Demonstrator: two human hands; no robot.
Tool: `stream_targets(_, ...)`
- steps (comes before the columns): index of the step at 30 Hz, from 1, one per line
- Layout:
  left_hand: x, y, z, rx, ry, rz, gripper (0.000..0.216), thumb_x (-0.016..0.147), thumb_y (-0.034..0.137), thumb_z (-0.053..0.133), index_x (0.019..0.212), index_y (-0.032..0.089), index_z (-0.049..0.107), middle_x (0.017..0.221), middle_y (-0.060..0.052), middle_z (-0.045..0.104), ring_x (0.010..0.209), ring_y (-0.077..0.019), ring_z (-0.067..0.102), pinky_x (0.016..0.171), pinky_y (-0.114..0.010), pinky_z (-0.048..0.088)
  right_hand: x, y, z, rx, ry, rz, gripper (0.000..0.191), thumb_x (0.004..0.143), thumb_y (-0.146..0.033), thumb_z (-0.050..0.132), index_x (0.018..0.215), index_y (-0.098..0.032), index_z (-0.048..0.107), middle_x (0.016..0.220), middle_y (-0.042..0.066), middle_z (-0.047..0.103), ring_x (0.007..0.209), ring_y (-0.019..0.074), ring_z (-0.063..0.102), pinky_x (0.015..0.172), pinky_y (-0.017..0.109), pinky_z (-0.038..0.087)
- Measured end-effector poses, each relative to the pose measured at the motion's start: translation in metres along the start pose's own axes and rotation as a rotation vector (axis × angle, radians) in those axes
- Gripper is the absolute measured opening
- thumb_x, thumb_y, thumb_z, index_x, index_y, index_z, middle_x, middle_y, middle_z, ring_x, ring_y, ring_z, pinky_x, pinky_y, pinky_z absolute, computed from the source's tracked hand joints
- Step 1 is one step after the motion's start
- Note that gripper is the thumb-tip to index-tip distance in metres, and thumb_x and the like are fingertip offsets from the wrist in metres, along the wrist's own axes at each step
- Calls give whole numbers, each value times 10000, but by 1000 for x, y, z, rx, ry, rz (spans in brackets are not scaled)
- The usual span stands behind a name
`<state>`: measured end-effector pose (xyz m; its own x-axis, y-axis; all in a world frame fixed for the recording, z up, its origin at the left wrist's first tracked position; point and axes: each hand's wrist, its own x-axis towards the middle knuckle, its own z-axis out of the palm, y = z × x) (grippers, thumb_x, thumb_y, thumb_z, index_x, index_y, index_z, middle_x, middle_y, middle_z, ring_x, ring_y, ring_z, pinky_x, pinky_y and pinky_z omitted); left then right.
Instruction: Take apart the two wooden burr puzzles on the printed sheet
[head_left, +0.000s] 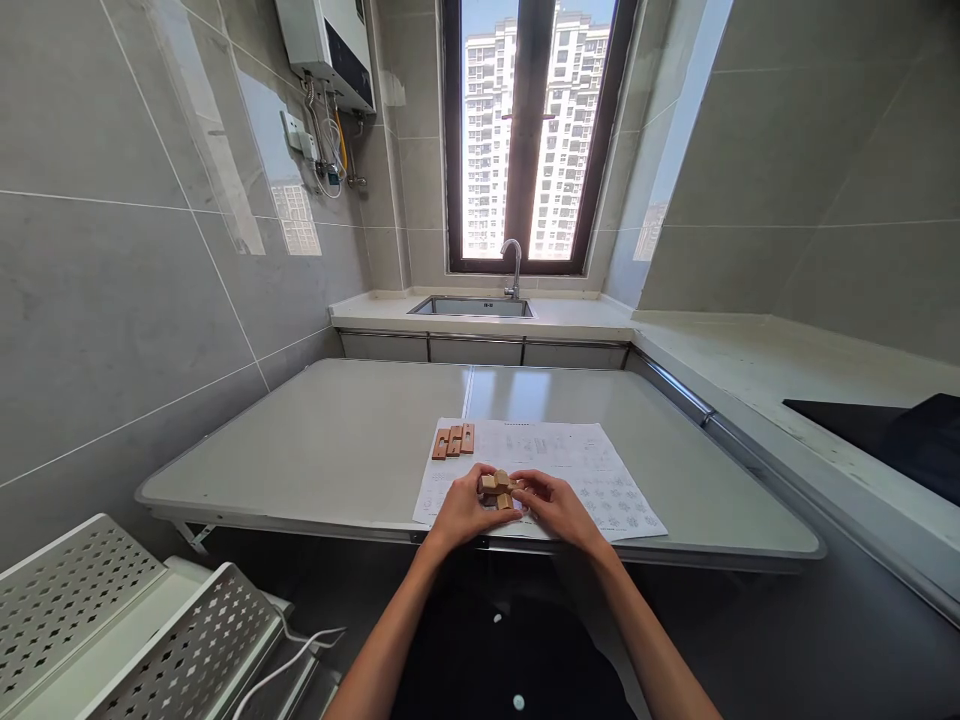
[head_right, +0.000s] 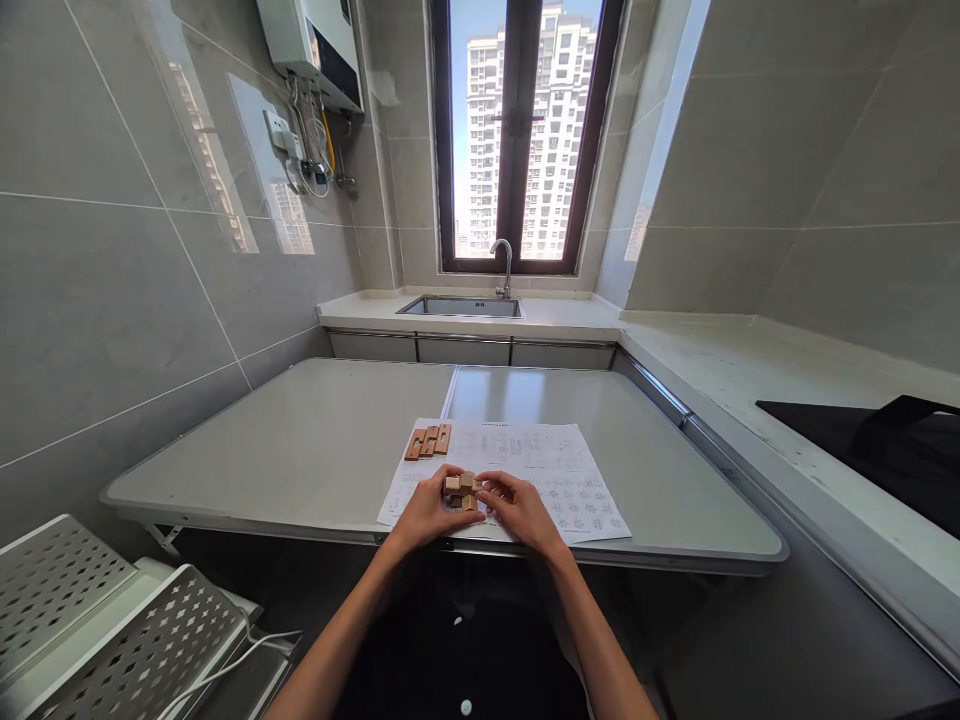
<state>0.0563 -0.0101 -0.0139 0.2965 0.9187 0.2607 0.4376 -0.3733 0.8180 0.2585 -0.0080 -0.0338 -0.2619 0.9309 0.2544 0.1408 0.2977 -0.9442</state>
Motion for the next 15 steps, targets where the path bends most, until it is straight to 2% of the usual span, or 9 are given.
stream_targets(6, 3, -5, 5, 113, 55, 13, 595, 622, 532, 864, 1078, 244, 614, 934, -24, 730, 854, -227, 672, 748, -325, 508, -1, -5, 0, -22, 21, 13, 456, 857, -564, 684, 1132, -202, 727, 840, 19, 703, 698, 163, 599, 658, 277, 450)
stream_targets(10, 6, -7, 10, 258, 112, 44, 596, 587, 565, 875, 1049, 249, 669, 960, -44, 710, 938, -268, 634, 853, -390, 489, -1, -6, -1, 37, 7, 26, 458, 861, -547, 686, 1156, -198, 706, 811, 21, 703, 711, 170, 612, 669, 281, 456)
stream_targets(15, 8, -11, 15, 389, 204, 77, 604, 597, 608, 859, 1030, 230, 673, 1009, -72, 668, 1015, -306, 571, 893, -437, 479, 0, -5, -1, 123, 61, 57, 514, 841, -573, 700, 1173, -182, 674, 741, 14, 675, 658, 163, 609, 627, 279, 452)
